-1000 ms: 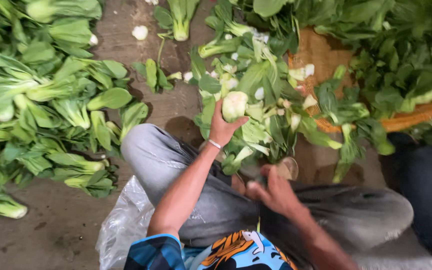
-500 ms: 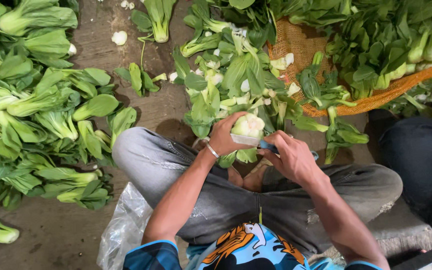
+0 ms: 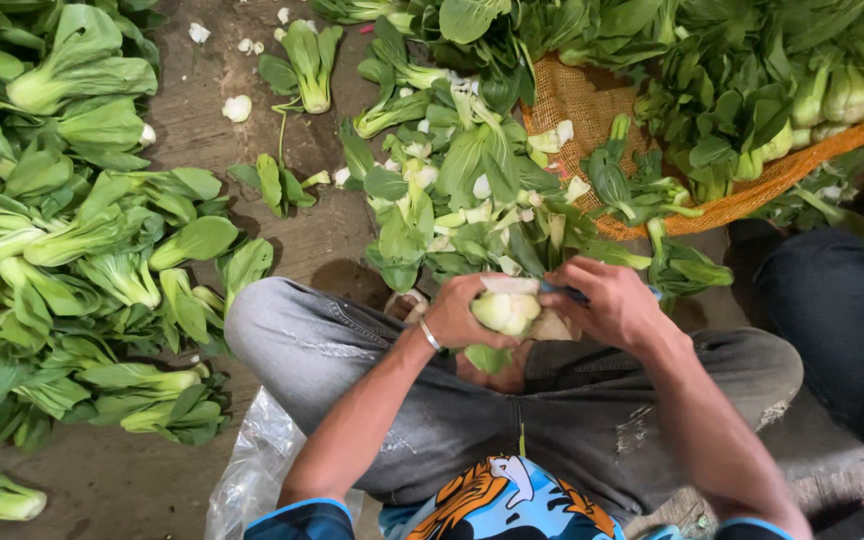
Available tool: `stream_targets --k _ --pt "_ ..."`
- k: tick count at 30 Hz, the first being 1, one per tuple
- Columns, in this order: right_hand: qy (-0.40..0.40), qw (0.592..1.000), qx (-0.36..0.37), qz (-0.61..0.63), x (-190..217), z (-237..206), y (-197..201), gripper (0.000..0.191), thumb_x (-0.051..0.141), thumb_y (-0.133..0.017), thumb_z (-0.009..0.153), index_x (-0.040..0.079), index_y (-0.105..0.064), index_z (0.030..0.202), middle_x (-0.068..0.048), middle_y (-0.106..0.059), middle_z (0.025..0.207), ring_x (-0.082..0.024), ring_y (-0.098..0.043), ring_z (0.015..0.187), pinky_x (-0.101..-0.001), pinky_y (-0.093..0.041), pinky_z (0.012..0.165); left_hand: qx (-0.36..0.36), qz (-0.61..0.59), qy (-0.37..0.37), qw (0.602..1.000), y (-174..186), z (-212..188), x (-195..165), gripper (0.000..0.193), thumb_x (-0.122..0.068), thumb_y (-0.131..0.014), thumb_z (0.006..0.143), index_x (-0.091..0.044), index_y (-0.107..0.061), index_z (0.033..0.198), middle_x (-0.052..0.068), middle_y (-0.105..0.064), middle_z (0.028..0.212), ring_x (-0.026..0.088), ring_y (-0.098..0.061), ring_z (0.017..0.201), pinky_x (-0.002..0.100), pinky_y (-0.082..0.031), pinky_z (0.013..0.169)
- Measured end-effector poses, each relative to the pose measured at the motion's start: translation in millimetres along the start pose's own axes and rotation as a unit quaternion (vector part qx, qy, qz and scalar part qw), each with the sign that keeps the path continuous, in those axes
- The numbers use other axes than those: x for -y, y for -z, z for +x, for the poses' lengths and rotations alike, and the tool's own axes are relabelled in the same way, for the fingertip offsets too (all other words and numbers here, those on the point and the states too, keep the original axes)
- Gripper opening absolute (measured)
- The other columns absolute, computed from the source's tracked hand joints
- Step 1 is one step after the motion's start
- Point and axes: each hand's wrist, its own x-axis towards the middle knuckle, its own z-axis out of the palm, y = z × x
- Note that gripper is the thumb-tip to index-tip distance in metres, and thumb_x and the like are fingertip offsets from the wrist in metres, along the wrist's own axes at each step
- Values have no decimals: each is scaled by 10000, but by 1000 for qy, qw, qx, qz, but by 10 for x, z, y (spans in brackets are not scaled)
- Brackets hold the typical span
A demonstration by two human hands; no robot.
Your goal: The person sits on the floor among piles of bok choy and uses a small knife to trim roots and outer leaves from each head, working on their lap. Trimmed heads are tossed into a woven basket beside them while trimmings fall to the floor.
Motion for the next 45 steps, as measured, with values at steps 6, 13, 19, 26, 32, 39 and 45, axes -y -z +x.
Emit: stream_targets --k 6,13,19,26,32,39,45 --pt "32 997 -1 71 49 -231 -129 290 198 -755 867 70 -680 1115 -128 -694 983 -355 -698 830 -420 -582 693 -9 -77 51 996 -96 49 79 818 -306 -983 602 -15 -650 1289 141 -776 1133 216 -773 1028 340 -595 950" --pt "67 998 3 6 64 -184 -176 293 211 -766 855 96 -699 1117 -82 -699 969 -324 -707 806 -419 -584 686 -17 -54 43 997 -6 31 73 813 -285 -987 579 -8 -659 1270 148 -767 1103 235 -765 1002 343 -594 923" --pt "91 995 -47 6 -93 -220 -266 256 246 -761 884 123 -684 1096 -68 -696 984 -319 -700 804 -416 -577 682 -9 -41 46 998 31 82 14 806 -278 -946 554 0 -662 1255 145 -760 1064 229 -762 965 347 -590 902" --pt "-109 993 -8 -48 -796 -137 -172 250 285 -775 821 132 -755 1018 -110 -728 944 -294 -733 826 -398 -583 717 25 -88 20 996 59 52 -21 742 -353 -970 596 -26 -698 1204 125 -778 1071 214 -762 952 345 -601 912" --pt "-282 956 -7 86 -960 -182 -176 386 321 -783 891 76 -722 1183 -129 -777 1001 -205 -729 831 -354 -571 747 -1 -44 86 995 -24 63 110 880 -420 -989 577 -50 -628 1289 128 -745 1139 245 -734 1034 367 -571 925" --pt "-164 963 -118 178 -121 9 -839 659 360 -920 693 22 -656 1194 -80 -710 949 -131 -635 758 -320 -538 707 40 -44 164 985 -128 114 416 886 -448 -949 617 -77 -577 1331 123 -731 1159 214 -702 1070 372 -558 936" --pt "-263 933 11 246 -521 55 -825 390 289 -838 861 60 -745 1163 -127 -655 783 -119 -512 745 -326 -467 675 59 -311 137 939 -155 -37 785 645 -474 -674 995 -36 -522 1444 54 -673 1309 144 -620 1176 338 -507 1045"
